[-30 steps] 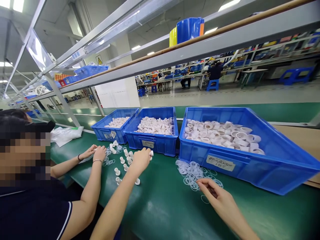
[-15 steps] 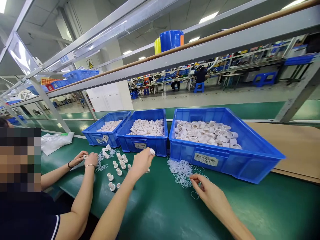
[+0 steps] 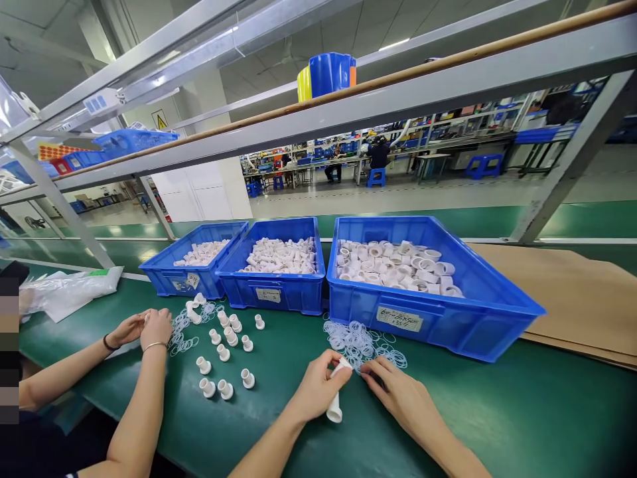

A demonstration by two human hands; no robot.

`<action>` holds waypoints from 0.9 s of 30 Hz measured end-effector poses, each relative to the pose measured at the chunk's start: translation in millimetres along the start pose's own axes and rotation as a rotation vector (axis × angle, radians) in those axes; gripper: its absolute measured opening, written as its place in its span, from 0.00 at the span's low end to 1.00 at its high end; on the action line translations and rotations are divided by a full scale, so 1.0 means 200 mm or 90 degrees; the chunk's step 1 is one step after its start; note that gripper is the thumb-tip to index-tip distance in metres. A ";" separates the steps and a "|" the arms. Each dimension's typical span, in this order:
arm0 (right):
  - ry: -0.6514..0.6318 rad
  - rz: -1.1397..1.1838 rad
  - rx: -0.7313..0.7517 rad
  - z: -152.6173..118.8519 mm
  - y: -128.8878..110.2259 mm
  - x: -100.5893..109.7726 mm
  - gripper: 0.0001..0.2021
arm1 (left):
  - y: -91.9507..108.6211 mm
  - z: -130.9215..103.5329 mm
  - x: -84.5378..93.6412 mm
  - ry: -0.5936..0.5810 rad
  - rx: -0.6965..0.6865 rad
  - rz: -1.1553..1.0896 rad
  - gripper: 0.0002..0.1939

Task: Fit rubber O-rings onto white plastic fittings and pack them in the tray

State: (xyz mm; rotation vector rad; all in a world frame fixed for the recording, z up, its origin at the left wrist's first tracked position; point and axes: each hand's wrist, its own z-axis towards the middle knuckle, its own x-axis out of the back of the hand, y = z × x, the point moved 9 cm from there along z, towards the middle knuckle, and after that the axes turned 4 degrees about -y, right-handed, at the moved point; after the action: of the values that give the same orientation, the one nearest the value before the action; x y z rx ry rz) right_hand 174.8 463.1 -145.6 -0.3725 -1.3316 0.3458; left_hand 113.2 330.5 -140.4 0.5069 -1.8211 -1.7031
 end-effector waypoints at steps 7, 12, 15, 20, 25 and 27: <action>0.029 0.150 -0.062 0.01 0.04 0.04 0.12 | -0.04 0.00 -0.01 -0.012 0.039 -0.093 0.23; 0.011 0.235 -0.089 0.01 0.09 0.00 0.12 | -0.07 0.00 -0.03 -0.035 0.044 -0.114 0.28; 0.010 0.266 -0.098 0.01 0.10 -0.01 0.13 | -0.06 0.00 -0.03 -0.040 0.040 -0.111 0.28; 0.013 0.342 -0.090 0.02 0.08 0.00 0.15 | -0.05 -0.01 -0.04 -0.059 0.028 -0.113 0.30; -0.032 0.469 -0.065 0.00 0.01 -0.03 0.17 | -0.02 -0.01 -0.05 -0.062 0.009 -0.069 0.23; -0.053 0.503 -0.051 -0.01 -0.03 -0.02 0.17 | 0.00 -0.01 -0.04 -0.047 -0.003 -0.024 0.19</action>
State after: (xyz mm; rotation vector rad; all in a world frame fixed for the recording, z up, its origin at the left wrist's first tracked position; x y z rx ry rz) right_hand 175.1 454.8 -147.0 -0.9613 -1.2358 0.9735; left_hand 121.5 334.2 -142.3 0.4848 -1.8704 -1.7730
